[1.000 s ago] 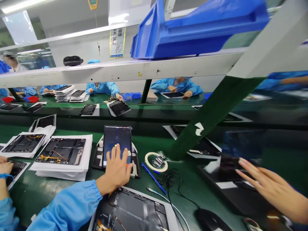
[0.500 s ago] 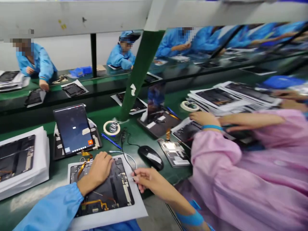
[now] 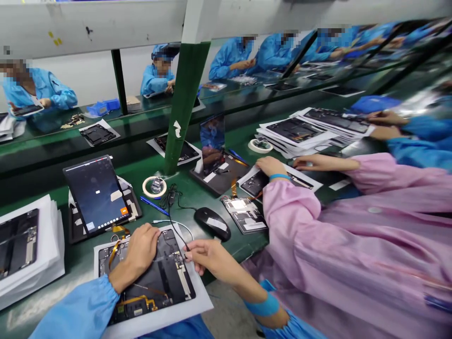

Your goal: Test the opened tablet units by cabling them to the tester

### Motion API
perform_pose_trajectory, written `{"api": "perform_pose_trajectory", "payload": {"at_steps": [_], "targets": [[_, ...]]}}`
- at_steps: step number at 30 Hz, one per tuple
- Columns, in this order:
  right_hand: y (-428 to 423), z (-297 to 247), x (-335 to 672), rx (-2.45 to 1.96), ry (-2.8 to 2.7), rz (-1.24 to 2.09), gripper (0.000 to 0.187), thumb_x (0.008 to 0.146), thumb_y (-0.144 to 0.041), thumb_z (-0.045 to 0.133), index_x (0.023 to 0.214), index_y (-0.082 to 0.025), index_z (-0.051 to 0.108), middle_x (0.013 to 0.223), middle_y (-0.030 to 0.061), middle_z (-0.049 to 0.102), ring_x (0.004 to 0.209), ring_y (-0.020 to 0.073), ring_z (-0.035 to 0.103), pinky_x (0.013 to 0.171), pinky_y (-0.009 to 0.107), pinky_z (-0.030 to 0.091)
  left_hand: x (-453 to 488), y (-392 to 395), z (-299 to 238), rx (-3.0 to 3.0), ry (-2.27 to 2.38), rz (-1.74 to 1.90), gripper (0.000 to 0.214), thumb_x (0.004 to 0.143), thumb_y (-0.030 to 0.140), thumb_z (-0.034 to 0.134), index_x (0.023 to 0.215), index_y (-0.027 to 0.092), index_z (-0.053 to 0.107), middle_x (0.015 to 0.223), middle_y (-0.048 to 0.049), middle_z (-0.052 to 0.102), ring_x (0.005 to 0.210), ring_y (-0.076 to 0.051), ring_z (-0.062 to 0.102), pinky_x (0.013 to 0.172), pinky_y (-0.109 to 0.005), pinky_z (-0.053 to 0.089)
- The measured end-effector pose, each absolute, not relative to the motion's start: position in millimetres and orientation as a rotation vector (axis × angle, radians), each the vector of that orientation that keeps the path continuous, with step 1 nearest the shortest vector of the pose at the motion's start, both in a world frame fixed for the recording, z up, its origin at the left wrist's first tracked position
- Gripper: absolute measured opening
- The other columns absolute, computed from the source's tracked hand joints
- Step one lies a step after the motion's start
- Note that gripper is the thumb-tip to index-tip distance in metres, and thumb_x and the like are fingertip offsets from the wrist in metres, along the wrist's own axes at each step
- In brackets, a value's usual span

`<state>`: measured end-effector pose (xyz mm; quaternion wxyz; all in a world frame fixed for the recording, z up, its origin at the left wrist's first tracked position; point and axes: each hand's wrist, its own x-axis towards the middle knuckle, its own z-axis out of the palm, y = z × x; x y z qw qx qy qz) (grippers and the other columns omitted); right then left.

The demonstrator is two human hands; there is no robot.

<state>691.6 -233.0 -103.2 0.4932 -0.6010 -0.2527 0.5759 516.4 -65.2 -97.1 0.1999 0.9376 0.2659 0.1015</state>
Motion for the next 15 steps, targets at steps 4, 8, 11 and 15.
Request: {"api": "perform_pose_trajectory", "payload": {"at_steps": [4,8,11,15], "targets": [[-233.4,-101.3,690.3,-1.451,-0.597,1.372,0.06,0.066,-0.058,0.084,0.097,-0.01,0.066,0.07,0.0039,0.068,0.05,0.0111,0.057,0.047,0.023,0.046,517.0,-64.9,-94.7,2.635,0.778,0.228,0.033,0.104,0.026,0.038,0.101,0.018,0.069,0.097,-0.0057,0.067,0.087,-0.016,0.064,0.078,-0.027,0.05],[-234.5,-97.9,686.9,-1.449,-0.551,1.382,0.064,0.064,-0.059,0.084,0.1,-0.009,0.065,0.073,0.0055,0.069,0.05,0.0104,0.055,0.047,0.023,0.044,518.4,-64.6,-92.1,2.648,0.762,0.197,0.031,0.103,0.024,0.04,0.1,0.018,0.07,0.097,-0.0056,0.068,0.086,-0.016,0.065,0.077,-0.025,0.051],[-234.2,-96.5,684.3,-1.453,-0.53,1.385,0.066,0.062,-0.059,0.085,0.099,-0.009,0.064,0.072,0.0054,0.069,0.048,0.01,0.054,0.046,0.023,0.043,519.2,-64.9,-93.0,2.638,0.749,0.186,0.03,0.102,0.022,0.041,0.104,0.018,0.071,0.098,-0.0058,0.07,0.088,-0.018,0.067,0.08,-0.027,0.052],[-232.8,-97.7,683.1,-1.449,-0.534,1.358,0.064,0.062,-0.057,0.086,0.1,-0.012,0.061,0.062,-0.0006,0.063,0.046,0.0103,0.052,0.044,0.022,0.04,518.7,-65.0,-96.5,2.607,0.698,0.232,0.032,0.102,0.02,0.04,0.107,0.017,0.071,0.099,-0.0064,0.072,0.089,-0.018,0.067,0.083,-0.028,0.054]]}}
